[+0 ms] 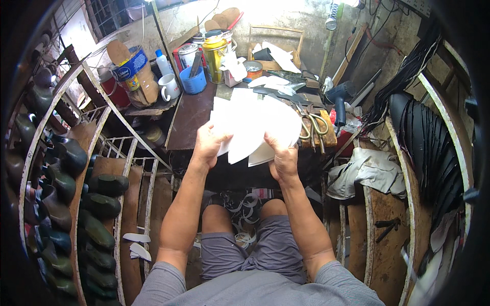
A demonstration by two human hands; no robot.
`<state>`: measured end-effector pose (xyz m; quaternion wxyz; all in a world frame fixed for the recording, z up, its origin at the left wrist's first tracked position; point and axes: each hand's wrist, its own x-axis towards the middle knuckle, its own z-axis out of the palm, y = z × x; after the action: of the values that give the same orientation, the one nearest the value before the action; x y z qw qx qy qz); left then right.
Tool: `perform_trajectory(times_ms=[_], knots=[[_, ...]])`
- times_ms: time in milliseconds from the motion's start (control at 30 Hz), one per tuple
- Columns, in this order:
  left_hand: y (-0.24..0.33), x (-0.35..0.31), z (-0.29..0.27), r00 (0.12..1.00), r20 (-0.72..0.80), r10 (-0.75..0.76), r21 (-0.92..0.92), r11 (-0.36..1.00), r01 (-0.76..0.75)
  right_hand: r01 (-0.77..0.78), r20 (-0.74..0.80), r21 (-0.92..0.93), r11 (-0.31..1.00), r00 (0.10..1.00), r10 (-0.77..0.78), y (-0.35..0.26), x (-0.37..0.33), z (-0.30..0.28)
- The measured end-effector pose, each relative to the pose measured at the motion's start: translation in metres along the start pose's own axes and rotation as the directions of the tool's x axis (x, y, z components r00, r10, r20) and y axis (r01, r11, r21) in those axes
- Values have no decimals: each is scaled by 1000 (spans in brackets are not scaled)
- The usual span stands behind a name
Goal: The person sits on the floor in a workshop and sorts white paper or foam shoe parts. They then pick up black shoe uppers from a shelf, place them on their lap, and continue to handle and arrange the white parts.
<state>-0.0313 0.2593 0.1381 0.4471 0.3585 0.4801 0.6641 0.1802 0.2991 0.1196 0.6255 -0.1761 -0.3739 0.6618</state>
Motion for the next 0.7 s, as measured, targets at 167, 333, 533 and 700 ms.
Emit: perform_trajectory(times_ms=[167, 333, 533, 700], knots=[[4, 30, -16, 966, -184, 180, 211, 967, -140, -79, -23, 161, 984, 996, 84, -8, 0, -15], [14, 48, -23, 891, -187, 413, 815, 572, -94, -90, -90, 190, 978, 990, 108, -3, -9, -32], [17, -3, 23, 739, 14, 674, 601, 585, -545, 57, -122, 37, 998, 991, -52, 6, -12, -18], [21, -27, 46, 826, 209, 523, 721, 488, -491, 120, -116, 16, 993, 986, -117, 3, -9, 5]])
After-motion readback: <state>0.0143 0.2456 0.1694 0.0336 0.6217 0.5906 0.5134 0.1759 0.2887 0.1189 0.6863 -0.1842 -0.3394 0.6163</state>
